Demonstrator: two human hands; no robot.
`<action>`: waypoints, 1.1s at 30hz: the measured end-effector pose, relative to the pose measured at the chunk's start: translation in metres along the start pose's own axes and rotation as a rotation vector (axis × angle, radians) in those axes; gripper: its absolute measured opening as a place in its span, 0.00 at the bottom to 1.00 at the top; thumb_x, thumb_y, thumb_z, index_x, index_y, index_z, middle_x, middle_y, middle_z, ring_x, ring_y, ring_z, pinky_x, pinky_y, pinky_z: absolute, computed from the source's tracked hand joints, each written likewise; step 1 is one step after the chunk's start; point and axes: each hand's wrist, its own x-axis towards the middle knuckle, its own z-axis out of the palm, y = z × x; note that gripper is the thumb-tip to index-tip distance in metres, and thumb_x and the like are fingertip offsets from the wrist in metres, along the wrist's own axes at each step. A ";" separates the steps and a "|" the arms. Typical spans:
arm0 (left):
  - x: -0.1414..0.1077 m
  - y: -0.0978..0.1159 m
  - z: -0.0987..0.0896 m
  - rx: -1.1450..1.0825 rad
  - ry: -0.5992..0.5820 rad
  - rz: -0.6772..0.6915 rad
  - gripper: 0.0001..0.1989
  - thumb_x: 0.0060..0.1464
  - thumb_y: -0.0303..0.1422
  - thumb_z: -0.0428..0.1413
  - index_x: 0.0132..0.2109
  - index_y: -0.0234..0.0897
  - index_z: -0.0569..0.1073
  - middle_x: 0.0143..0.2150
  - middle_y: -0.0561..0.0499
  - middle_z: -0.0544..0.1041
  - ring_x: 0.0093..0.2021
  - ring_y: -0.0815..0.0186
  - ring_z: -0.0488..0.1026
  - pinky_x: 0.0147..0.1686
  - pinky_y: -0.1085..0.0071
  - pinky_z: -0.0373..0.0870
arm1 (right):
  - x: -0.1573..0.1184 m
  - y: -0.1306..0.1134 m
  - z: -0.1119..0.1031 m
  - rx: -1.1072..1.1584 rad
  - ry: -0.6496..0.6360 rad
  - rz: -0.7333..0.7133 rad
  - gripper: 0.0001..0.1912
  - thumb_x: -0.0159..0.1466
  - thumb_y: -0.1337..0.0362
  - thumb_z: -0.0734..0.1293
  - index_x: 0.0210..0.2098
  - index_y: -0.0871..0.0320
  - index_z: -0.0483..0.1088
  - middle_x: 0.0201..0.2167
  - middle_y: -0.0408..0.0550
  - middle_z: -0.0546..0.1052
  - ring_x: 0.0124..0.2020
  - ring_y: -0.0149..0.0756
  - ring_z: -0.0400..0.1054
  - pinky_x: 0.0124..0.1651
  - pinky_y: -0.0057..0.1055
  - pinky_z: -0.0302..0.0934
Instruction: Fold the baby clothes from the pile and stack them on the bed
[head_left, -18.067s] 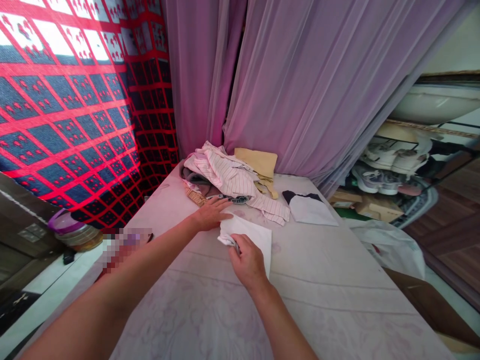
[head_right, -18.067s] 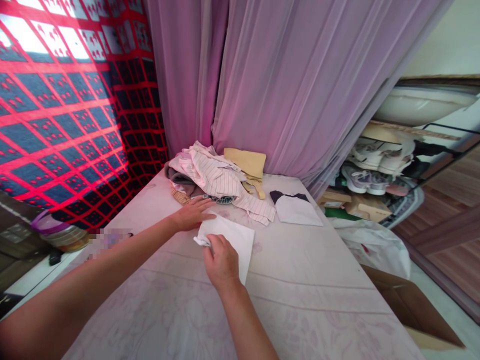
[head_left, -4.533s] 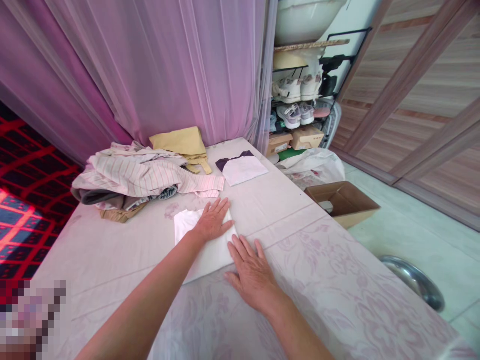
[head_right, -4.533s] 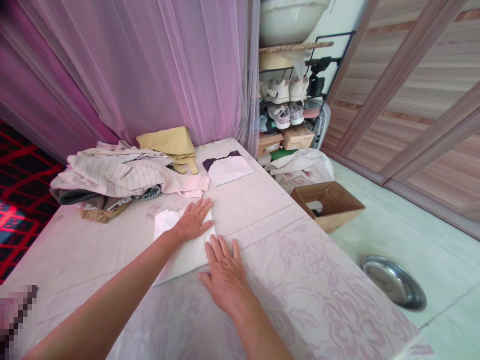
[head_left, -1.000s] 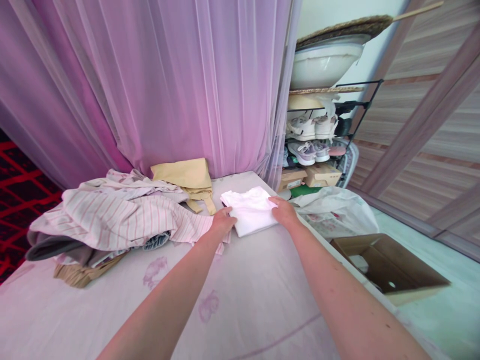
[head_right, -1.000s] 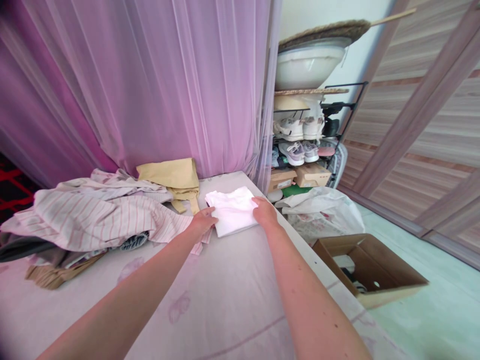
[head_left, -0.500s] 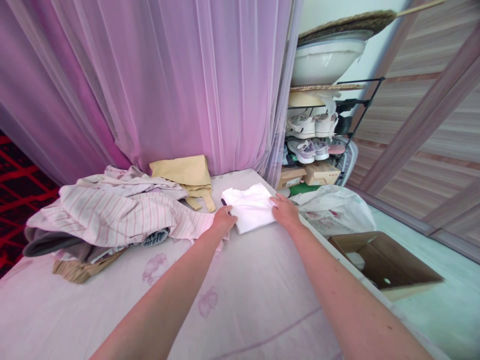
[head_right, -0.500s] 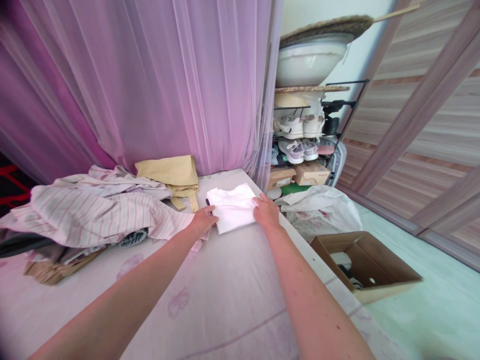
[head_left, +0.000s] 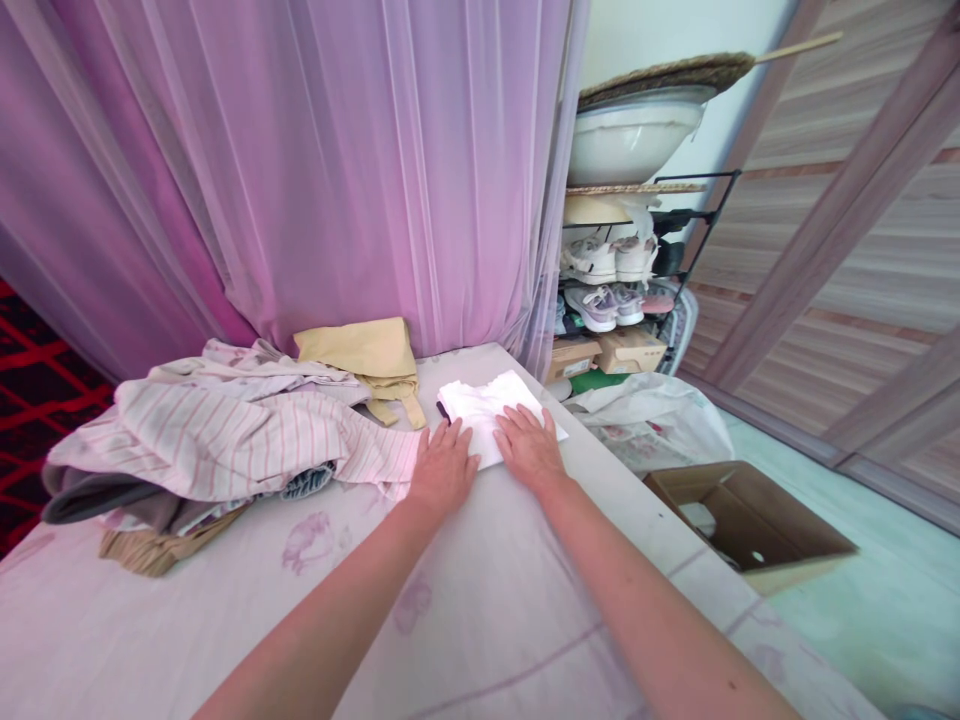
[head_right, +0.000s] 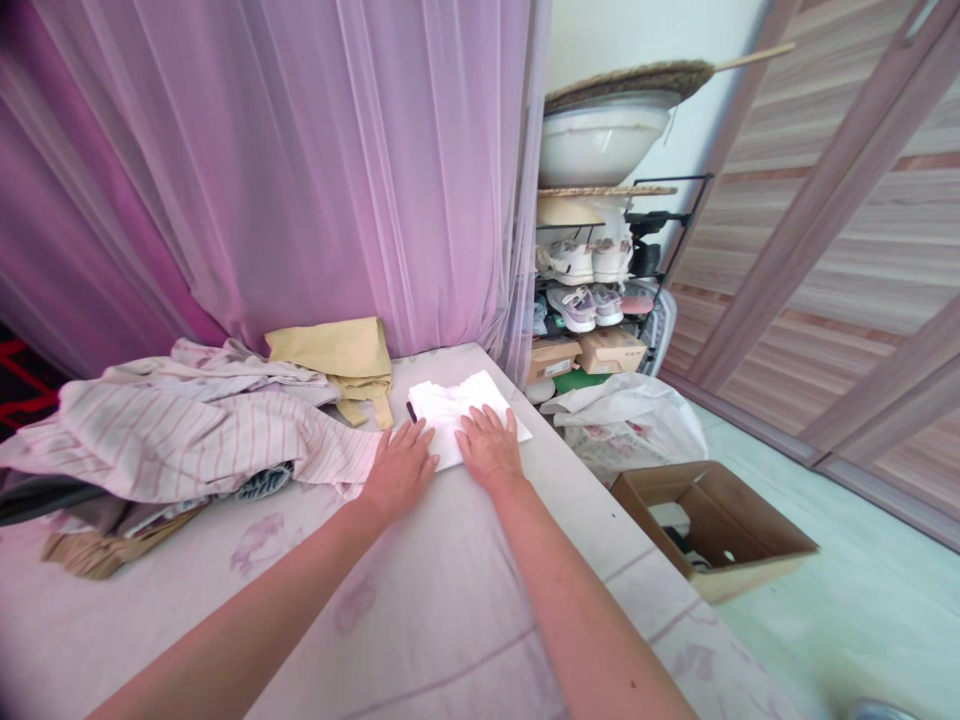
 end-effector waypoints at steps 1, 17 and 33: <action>-0.015 -0.001 -0.001 -0.014 0.014 0.033 0.22 0.58 0.36 0.48 0.58 0.39 0.68 0.64 0.41 0.62 0.66 0.48 0.52 0.63 0.46 0.39 | -0.010 -0.005 -0.002 0.016 0.061 -0.035 0.19 0.68 0.59 0.53 0.53 0.53 0.69 0.58 0.48 0.68 0.61 0.41 0.54 0.64 0.49 0.34; -0.143 -0.033 -0.007 -0.615 0.292 -0.307 0.18 0.48 0.40 0.58 0.47 0.42 0.77 0.53 0.46 0.75 0.56 0.52 0.68 0.60 0.50 0.56 | -0.031 -0.010 -0.023 0.091 0.049 0.252 0.14 0.64 0.67 0.57 0.44 0.55 0.72 0.45 0.47 0.75 0.46 0.35 0.67 0.48 0.28 0.55; -0.136 -0.055 -0.044 -1.807 0.422 -0.745 0.18 0.53 0.35 0.57 0.52 0.42 0.72 0.61 0.46 0.68 0.58 0.58 0.67 0.56 0.59 0.67 | 0.099 0.048 0.002 0.062 -0.188 0.611 0.24 0.63 0.56 0.59 0.54 0.59 0.68 0.52 0.58 0.73 0.51 0.47 0.67 0.47 0.37 0.61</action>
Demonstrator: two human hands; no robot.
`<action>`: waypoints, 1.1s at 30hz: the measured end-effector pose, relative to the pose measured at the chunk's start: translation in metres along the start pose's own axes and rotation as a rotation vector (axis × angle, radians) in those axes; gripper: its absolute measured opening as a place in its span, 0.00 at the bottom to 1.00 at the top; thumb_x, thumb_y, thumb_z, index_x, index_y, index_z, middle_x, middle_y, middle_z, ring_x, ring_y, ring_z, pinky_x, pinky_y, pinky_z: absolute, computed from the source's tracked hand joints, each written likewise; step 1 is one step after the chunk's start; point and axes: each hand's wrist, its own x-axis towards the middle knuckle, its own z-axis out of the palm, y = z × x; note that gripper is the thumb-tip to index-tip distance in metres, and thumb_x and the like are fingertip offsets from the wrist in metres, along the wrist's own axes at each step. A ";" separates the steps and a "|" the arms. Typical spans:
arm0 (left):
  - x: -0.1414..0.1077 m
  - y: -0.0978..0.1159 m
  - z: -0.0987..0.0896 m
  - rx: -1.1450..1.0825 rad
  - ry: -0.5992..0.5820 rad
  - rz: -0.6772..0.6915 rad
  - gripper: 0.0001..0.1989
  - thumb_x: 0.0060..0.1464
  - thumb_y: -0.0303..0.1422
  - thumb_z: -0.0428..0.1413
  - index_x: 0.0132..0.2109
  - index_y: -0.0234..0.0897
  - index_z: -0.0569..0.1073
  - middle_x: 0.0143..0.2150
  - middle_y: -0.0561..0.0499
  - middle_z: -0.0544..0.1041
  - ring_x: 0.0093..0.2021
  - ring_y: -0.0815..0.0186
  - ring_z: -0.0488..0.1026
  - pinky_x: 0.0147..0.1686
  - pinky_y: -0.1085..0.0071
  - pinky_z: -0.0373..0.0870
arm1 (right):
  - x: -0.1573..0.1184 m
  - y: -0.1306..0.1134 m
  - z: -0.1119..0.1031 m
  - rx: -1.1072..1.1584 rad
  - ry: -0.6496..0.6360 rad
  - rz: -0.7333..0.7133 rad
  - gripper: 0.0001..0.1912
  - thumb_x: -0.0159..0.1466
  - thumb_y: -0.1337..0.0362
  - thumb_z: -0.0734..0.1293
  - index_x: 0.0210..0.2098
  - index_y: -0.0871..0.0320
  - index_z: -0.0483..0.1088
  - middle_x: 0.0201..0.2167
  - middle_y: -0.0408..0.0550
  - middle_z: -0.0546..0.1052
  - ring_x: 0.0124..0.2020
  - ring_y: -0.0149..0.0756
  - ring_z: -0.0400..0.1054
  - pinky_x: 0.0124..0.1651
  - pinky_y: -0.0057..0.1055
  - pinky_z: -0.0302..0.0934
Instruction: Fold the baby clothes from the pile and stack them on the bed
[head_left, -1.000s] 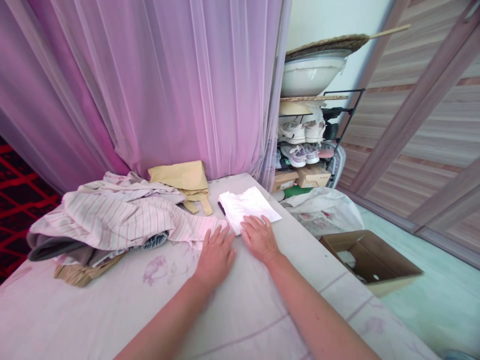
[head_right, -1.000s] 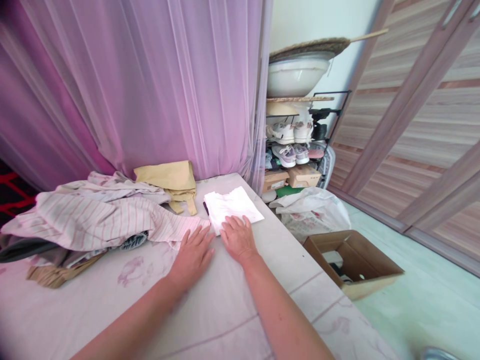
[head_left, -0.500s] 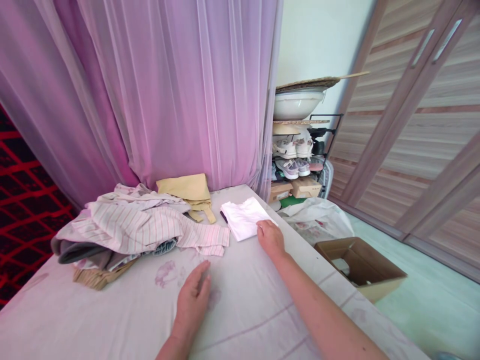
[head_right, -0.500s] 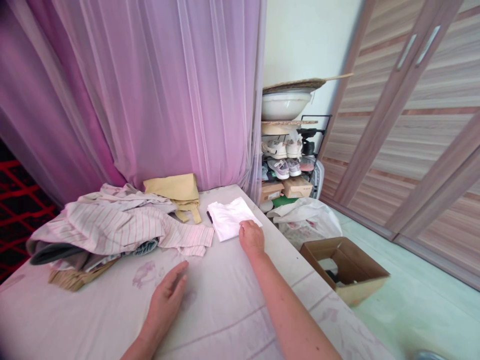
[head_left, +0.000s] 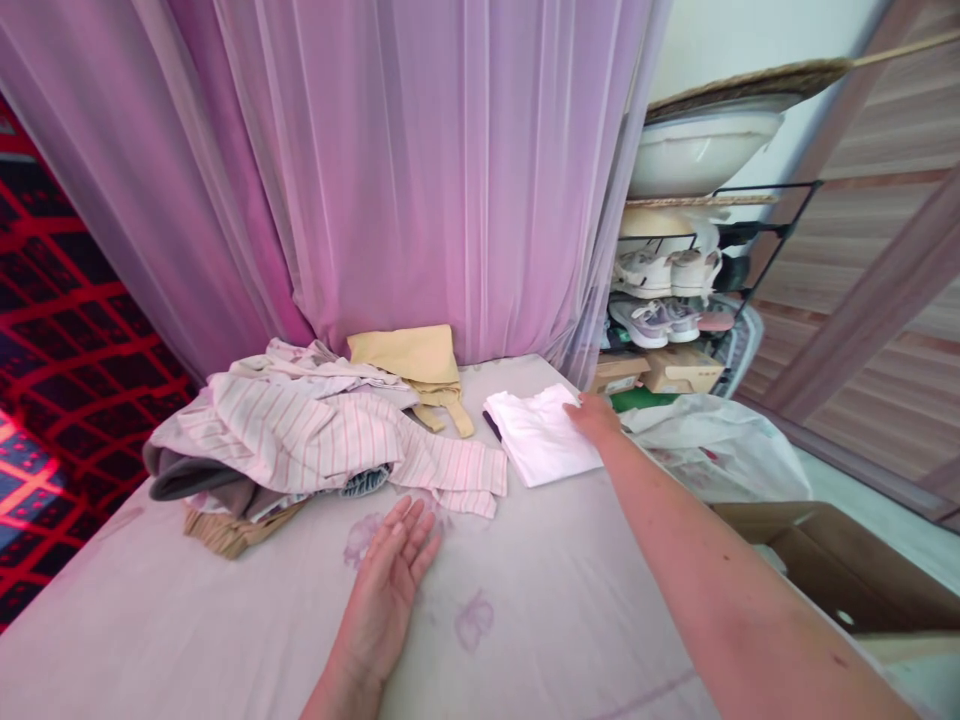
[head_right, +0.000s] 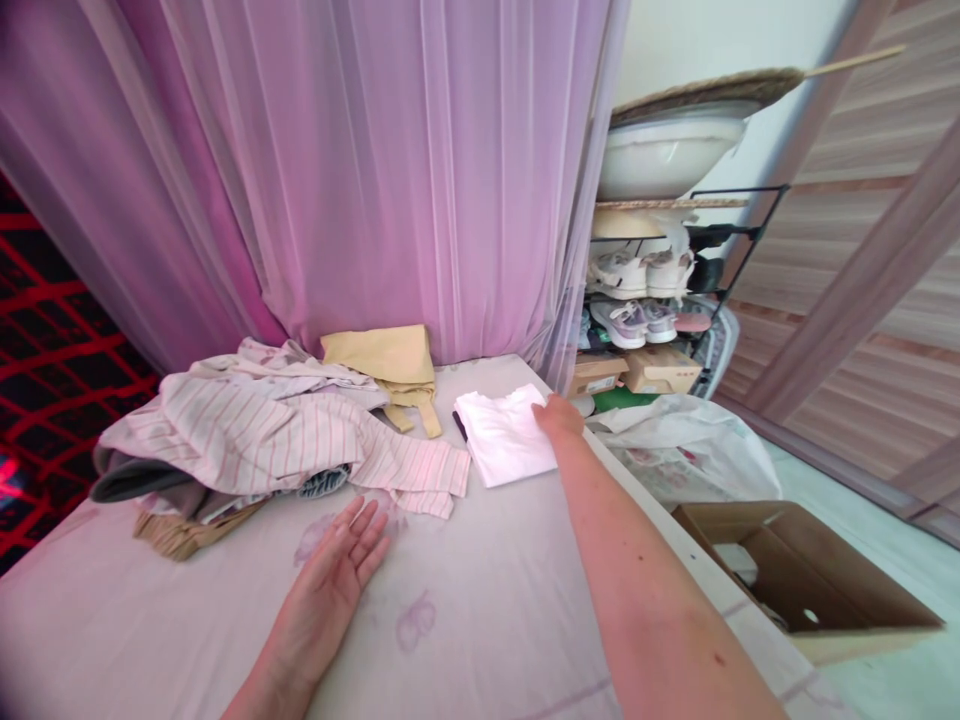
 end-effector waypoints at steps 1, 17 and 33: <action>0.001 0.002 -0.001 -0.051 -0.005 -0.025 0.17 0.55 0.35 0.55 0.52 0.42 0.72 0.61 0.46 0.68 0.58 0.58 0.67 0.57 0.58 0.65 | 0.002 0.000 0.001 -0.003 -0.011 0.002 0.22 0.61 0.57 0.60 0.52 0.58 0.70 0.51 0.57 0.73 0.50 0.47 0.68 0.46 0.37 0.61; 0.004 0.004 -0.009 -0.165 -0.067 -0.102 0.15 0.60 0.35 0.50 0.52 0.42 0.73 0.61 0.47 0.67 0.61 0.59 0.63 0.60 0.57 0.61 | -0.006 -0.004 0.012 0.095 0.270 -0.030 0.21 0.65 0.57 0.56 0.52 0.54 0.72 0.47 0.53 0.76 0.46 0.43 0.68 0.44 0.32 0.59; 0.004 0.004 -0.008 -0.129 -0.089 -0.089 0.16 0.59 0.36 0.51 0.52 0.42 0.73 0.61 0.46 0.67 0.61 0.58 0.63 0.60 0.56 0.61 | -0.066 -0.072 0.017 -0.090 0.079 -0.535 0.18 0.65 0.54 0.57 0.44 0.54 0.74 0.43 0.50 0.75 0.44 0.39 0.68 0.45 0.32 0.58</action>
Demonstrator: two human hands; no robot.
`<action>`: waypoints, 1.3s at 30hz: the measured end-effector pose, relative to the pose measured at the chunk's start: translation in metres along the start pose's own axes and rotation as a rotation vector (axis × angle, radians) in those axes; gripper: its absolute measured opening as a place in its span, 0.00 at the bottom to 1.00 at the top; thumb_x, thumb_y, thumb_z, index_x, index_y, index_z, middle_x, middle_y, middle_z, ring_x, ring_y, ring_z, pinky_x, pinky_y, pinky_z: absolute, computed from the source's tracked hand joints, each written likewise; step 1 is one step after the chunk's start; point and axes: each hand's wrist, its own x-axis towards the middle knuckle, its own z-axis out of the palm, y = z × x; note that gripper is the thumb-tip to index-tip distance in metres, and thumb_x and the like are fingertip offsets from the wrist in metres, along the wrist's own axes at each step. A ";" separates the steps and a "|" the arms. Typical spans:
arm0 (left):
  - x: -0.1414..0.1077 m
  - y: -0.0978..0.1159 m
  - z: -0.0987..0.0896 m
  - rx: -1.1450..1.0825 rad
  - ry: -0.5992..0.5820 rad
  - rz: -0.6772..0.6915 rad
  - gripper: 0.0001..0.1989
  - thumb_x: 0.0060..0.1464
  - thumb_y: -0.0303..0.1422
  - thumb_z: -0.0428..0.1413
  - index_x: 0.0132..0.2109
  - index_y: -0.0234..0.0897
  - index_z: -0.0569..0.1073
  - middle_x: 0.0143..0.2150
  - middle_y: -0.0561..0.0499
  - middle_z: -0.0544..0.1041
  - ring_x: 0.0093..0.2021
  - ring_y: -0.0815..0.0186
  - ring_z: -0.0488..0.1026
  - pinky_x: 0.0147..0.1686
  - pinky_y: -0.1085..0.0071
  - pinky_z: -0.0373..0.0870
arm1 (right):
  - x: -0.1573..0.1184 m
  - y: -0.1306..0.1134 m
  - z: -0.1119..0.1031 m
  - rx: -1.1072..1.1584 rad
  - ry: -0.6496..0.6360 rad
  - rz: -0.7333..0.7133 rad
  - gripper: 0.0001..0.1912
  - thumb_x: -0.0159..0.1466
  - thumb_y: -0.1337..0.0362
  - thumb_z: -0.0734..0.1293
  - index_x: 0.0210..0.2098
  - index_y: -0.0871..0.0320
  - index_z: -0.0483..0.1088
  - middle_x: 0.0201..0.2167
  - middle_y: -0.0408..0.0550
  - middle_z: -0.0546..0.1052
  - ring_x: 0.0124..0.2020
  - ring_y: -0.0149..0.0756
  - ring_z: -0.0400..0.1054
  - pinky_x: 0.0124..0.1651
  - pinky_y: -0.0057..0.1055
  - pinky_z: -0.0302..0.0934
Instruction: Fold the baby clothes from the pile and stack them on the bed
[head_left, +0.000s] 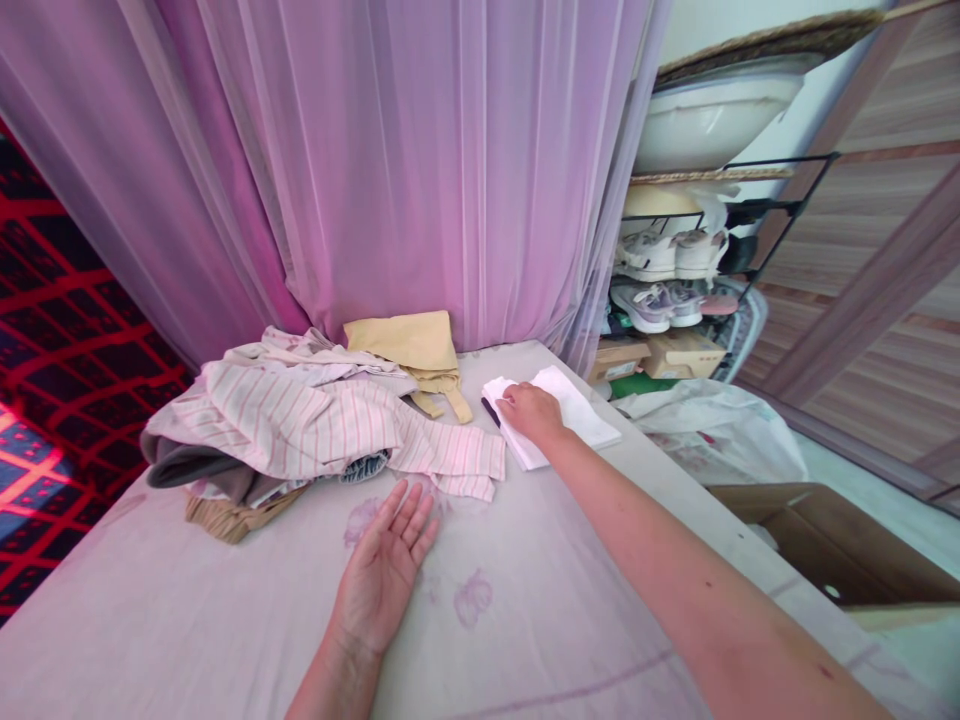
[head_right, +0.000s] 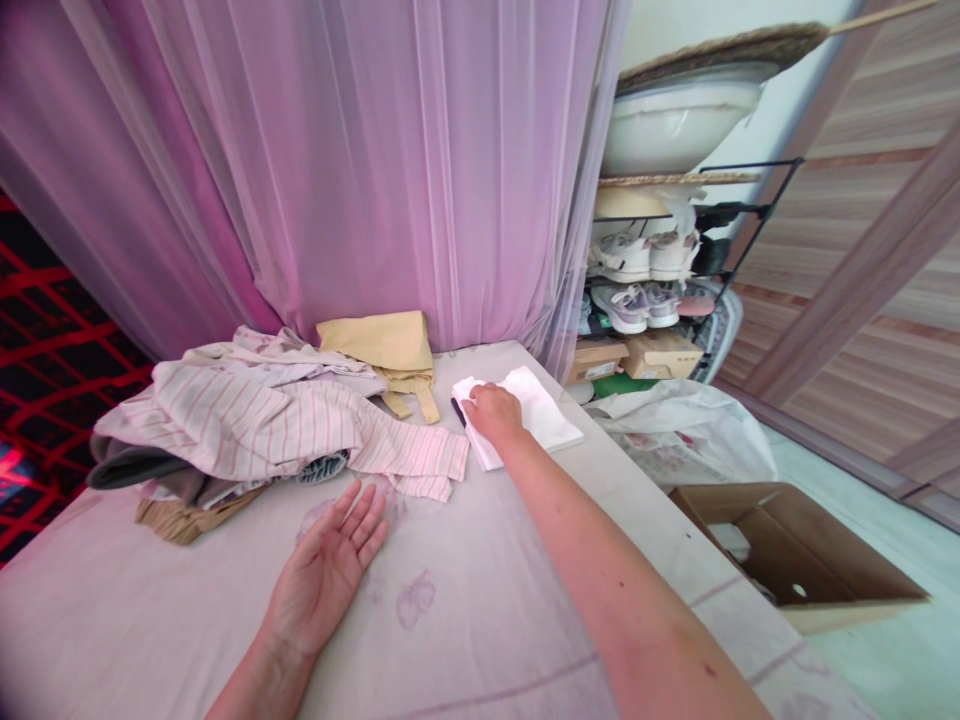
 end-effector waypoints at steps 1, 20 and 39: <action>0.000 0.000 0.000 -0.002 0.002 -0.003 0.15 0.59 0.36 0.51 0.52 0.42 0.73 0.61 0.46 0.67 0.61 0.58 0.63 0.60 0.57 0.61 | 0.001 -0.008 0.001 -0.018 -0.026 0.003 0.19 0.64 0.52 0.58 0.44 0.55 0.74 0.43 0.51 0.75 0.44 0.40 0.69 0.44 0.32 0.59; 0.000 0.000 0.004 0.014 0.016 -0.003 0.15 0.59 0.36 0.50 0.51 0.42 0.73 0.60 0.46 0.68 0.61 0.59 0.64 0.60 0.57 0.61 | 0.003 -0.031 0.018 -0.007 0.026 0.169 0.16 0.65 0.61 0.57 0.43 0.58 0.74 0.42 0.54 0.76 0.40 0.38 0.71 0.40 0.29 0.60; -0.001 0.002 0.010 -0.024 0.073 -0.033 0.15 0.60 0.32 0.48 0.52 0.40 0.73 0.59 0.46 0.69 0.59 0.59 0.66 0.58 0.59 0.63 | -0.095 0.126 0.001 0.101 0.225 0.047 0.17 0.56 0.71 0.60 0.40 0.53 0.75 0.47 0.45 0.76 0.49 0.41 0.65 0.51 0.37 0.55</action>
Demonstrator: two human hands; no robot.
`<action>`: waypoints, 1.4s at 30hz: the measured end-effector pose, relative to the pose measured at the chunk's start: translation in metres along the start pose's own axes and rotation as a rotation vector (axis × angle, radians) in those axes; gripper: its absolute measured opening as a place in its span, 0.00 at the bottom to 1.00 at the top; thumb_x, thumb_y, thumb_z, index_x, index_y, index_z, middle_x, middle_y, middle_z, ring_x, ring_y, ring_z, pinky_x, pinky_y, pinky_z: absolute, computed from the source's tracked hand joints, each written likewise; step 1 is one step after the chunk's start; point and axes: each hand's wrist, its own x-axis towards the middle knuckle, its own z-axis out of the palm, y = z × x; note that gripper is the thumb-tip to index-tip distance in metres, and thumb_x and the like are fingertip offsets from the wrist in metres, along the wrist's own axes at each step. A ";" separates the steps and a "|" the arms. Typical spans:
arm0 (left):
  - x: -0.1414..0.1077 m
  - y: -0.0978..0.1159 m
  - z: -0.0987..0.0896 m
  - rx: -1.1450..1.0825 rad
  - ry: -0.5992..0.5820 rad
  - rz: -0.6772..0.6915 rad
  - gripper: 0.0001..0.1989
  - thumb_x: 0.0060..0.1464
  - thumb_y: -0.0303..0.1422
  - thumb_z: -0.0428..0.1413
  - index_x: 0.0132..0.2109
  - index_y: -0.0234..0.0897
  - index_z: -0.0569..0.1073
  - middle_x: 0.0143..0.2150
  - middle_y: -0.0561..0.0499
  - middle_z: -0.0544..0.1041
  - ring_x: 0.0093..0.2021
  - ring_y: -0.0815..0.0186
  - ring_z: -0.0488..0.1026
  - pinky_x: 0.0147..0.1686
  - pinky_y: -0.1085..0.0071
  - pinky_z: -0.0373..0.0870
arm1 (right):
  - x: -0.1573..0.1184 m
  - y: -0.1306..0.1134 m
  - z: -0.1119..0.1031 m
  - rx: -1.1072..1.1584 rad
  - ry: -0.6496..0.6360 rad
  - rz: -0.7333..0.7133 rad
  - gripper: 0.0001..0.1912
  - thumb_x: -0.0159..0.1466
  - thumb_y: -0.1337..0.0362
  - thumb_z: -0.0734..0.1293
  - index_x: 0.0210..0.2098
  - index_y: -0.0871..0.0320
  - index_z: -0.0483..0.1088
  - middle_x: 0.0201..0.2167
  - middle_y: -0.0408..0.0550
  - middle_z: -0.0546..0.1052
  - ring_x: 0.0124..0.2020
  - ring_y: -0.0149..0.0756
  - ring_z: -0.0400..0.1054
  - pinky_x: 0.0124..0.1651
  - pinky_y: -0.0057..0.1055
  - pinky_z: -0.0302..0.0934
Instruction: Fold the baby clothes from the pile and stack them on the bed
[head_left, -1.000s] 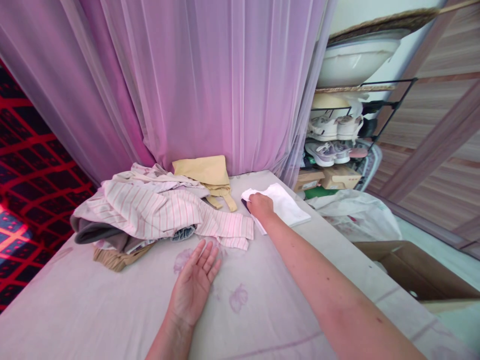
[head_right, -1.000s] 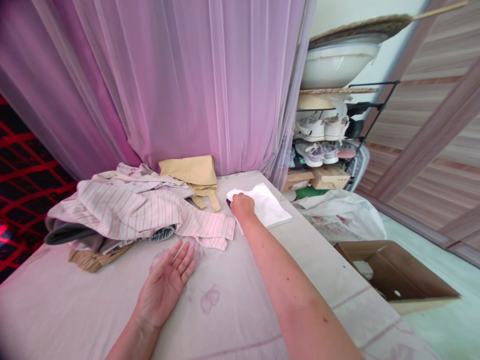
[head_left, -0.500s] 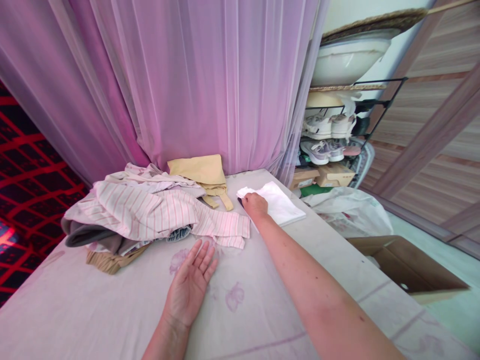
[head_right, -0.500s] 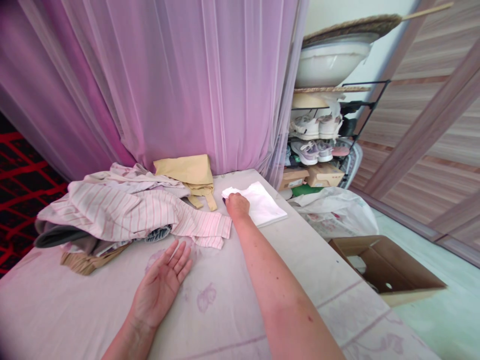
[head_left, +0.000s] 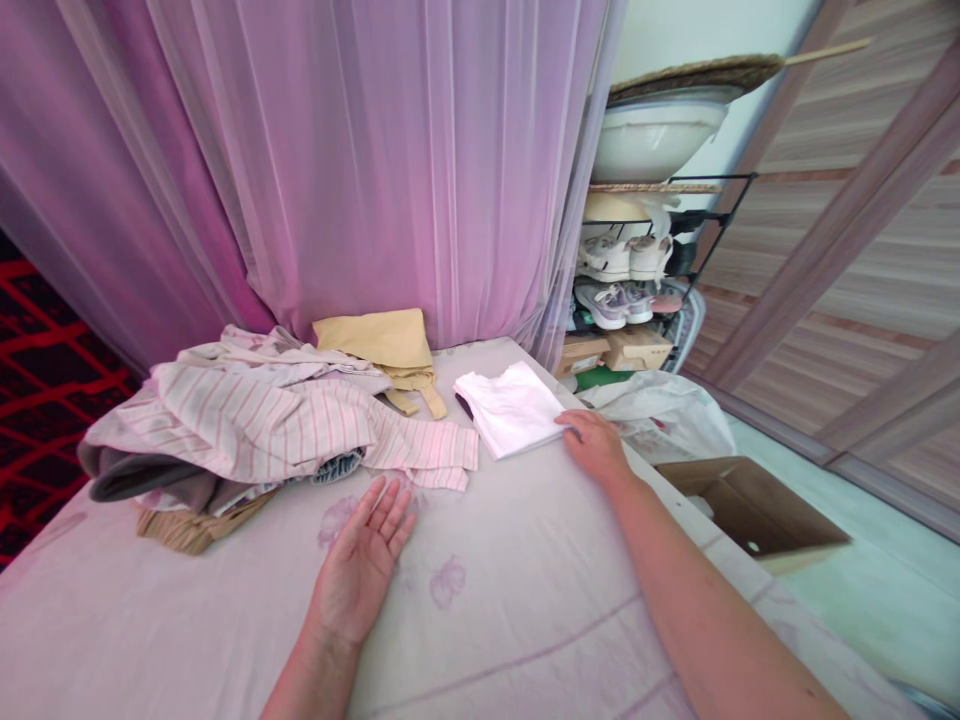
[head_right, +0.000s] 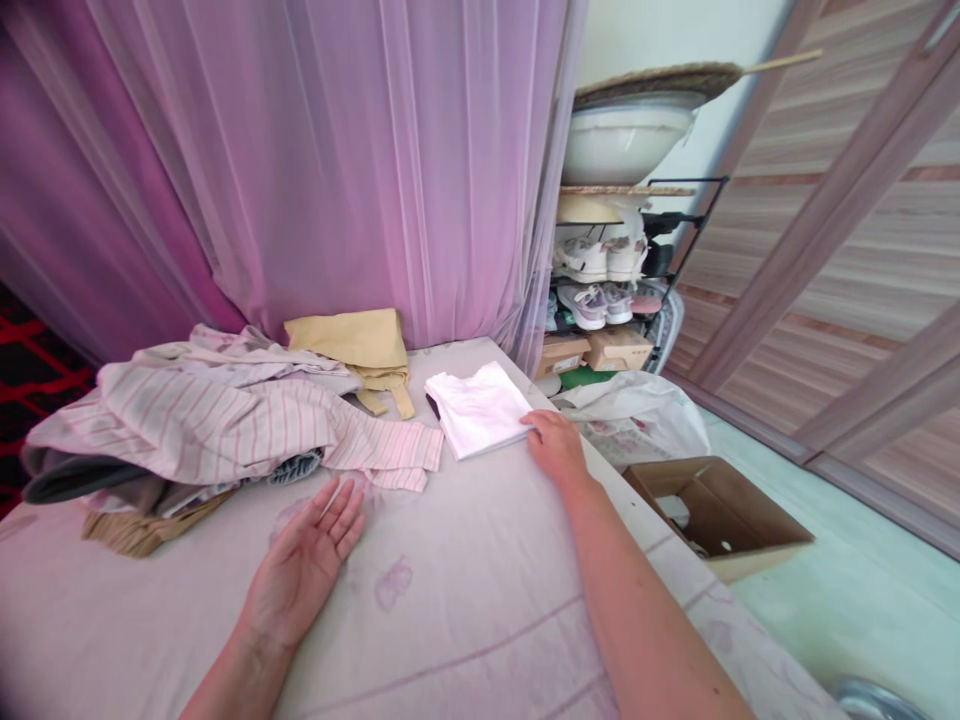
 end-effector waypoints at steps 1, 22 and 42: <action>0.000 0.000 -0.001 0.003 -0.003 0.000 0.15 0.60 0.32 0.48 0.51 0.40 0.73 0.59 0.46 0.69 0.59 0.59 0.66 0.58 0.59 0.63 | 0.000 0.000 0.002 0.003 0.017 -0.015 0.16 0.58 0.70 0.60 0.40 0.53 0.76 0.45 0.45 0.76 0.48 0.40 0.66 0.50 0.37 0.55; -0.001 0.001 0.003 0.012 0.027 -0.005 0.15 0.60 0.32 0.47 0.49 0.40 0.74 0.58 0.46 0.70 0.57 0.60 0.67 0.56 0.60 0.65 | -0.004 -0.012 0.000 -0.068 0.067 -0.179 0.14 0.62 0.66 0.60 0.40 0.52 0.76 0.39 0.46 0.78 0.42 0.39 0.66 0.48 0.36 0.51; -0.001 0.001 0.002 0.004 0.002 0.002 0.14 0.59 0.32 0.48 0.49 0.39 0.74 0.58 0.45 0.70 0.58 0.59 0.67 0.58 0.58 0.63 | -0.010 -0.084 0.005 -0.039 -0.108 -0.541 0.13 0.62 0.63 0.64 0.45 0.55 0.74 0.43 0.49 0.76 0.44 0.39 0.65 0.45 0.36 0.56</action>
